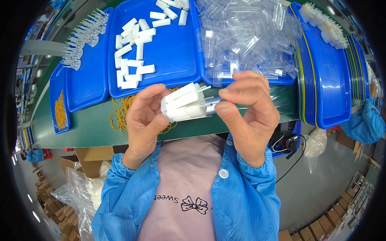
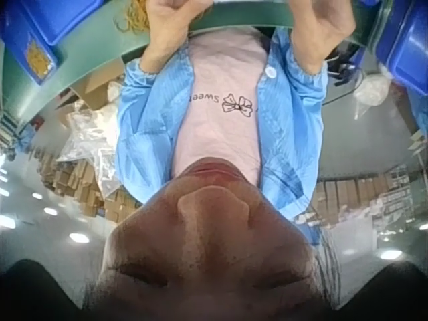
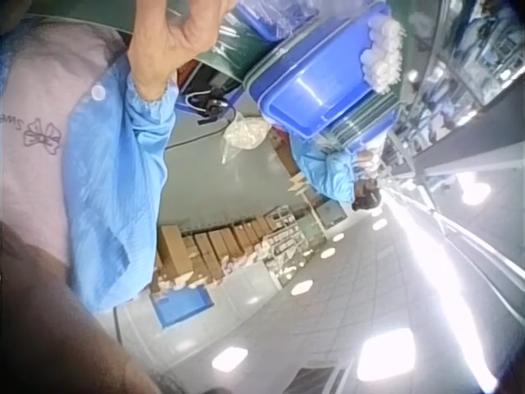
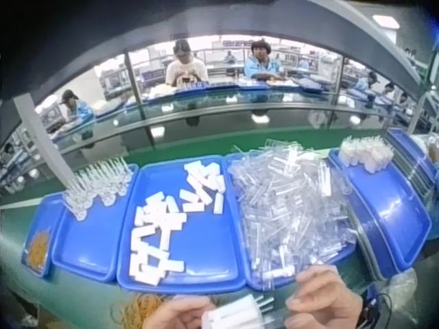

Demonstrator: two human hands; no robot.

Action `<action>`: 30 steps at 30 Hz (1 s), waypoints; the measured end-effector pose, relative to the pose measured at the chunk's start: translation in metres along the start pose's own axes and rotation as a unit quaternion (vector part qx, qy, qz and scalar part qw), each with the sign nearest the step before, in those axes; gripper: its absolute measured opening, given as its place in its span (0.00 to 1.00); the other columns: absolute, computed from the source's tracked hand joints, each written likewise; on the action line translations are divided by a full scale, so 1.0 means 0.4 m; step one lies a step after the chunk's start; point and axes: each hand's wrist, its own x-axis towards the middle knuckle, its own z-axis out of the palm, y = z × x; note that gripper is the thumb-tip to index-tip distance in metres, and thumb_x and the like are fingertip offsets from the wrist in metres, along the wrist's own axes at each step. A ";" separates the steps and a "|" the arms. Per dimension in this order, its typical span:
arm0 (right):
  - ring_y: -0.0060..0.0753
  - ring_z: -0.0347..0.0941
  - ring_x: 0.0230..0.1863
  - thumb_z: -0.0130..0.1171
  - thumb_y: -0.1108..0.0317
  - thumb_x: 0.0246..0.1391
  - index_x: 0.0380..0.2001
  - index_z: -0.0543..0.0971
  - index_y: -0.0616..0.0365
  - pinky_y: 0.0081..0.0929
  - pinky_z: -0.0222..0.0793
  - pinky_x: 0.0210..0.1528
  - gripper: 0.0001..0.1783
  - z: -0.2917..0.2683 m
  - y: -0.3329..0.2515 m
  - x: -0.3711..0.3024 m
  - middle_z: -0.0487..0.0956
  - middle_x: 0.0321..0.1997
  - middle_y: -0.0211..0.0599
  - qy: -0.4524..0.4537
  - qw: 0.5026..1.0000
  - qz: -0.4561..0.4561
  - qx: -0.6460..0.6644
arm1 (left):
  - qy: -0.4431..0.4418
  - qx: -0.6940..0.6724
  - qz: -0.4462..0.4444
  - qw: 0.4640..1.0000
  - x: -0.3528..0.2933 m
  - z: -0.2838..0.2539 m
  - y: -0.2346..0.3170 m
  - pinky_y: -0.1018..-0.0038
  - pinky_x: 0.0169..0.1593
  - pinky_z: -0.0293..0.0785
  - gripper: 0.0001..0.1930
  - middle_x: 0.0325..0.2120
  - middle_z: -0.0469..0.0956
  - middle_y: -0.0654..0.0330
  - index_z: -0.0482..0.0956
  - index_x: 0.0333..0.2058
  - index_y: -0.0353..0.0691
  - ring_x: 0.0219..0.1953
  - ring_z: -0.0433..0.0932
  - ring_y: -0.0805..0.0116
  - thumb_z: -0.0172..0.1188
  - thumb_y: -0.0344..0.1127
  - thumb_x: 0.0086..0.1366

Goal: The person assembles a component by placing white foam pieces onto the prongs of a plastic base, sliding clear plastic tubes over the foam pieces, securing the assembly with a rubber band, and adjusting the parts with tweezers.

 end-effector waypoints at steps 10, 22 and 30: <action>0.37 0.66 0.45 0.68 0.75 0.36 0.26 0.79 0.56 0.34 0.60 0.49 0.10 0.040 -0.010 -0.040 0.76 0.31 0.31 -0.028 0.998 0.013 0.058 | -0.019 -0.005 0.051 0.999 -0.018 0.000 -0.016 0.72 0.53 0.68 0.20 0.44 0.65 0.56 0.70 0.43 0.31 0.47 0.70 0.69 0.65 0.24 0.51; 0.36 0.67 0.43 0.68 0.73 0.37 0.27 0.79 0.57 0.33 0.61 0.48 0.10 0.045 0.003 -0.054 0.76 0.31 0.32 -0.002 0.992 0.056 0.111 | -0.024 0.015 0.069 0.997 -0.020 0.004 -0.020 0.72 0.53 0.68 0.19 0.44 0.65 0.56 0.70 0.42 0.32 0.47 0.70 0.69 0.65 0.24 0.51; 0.37 0.70 0.42 0.63 0.73 0.40 0.33 0.79 0.59 0.30 0.64 0.45 0.12 -0.040 -0.035 -0.014 0.76 0.37 0.38 -0.074 0.993 0.020 -0.094 | 0.066 -0.016 -0.002 0.998 -0.024 -0.007 -0.003 0.72 0.53 0.66 0.24 0.44 0.70 0.57 0.66 0.48 0.34 0.48 0.71 0.67 0.63 0.28 0.52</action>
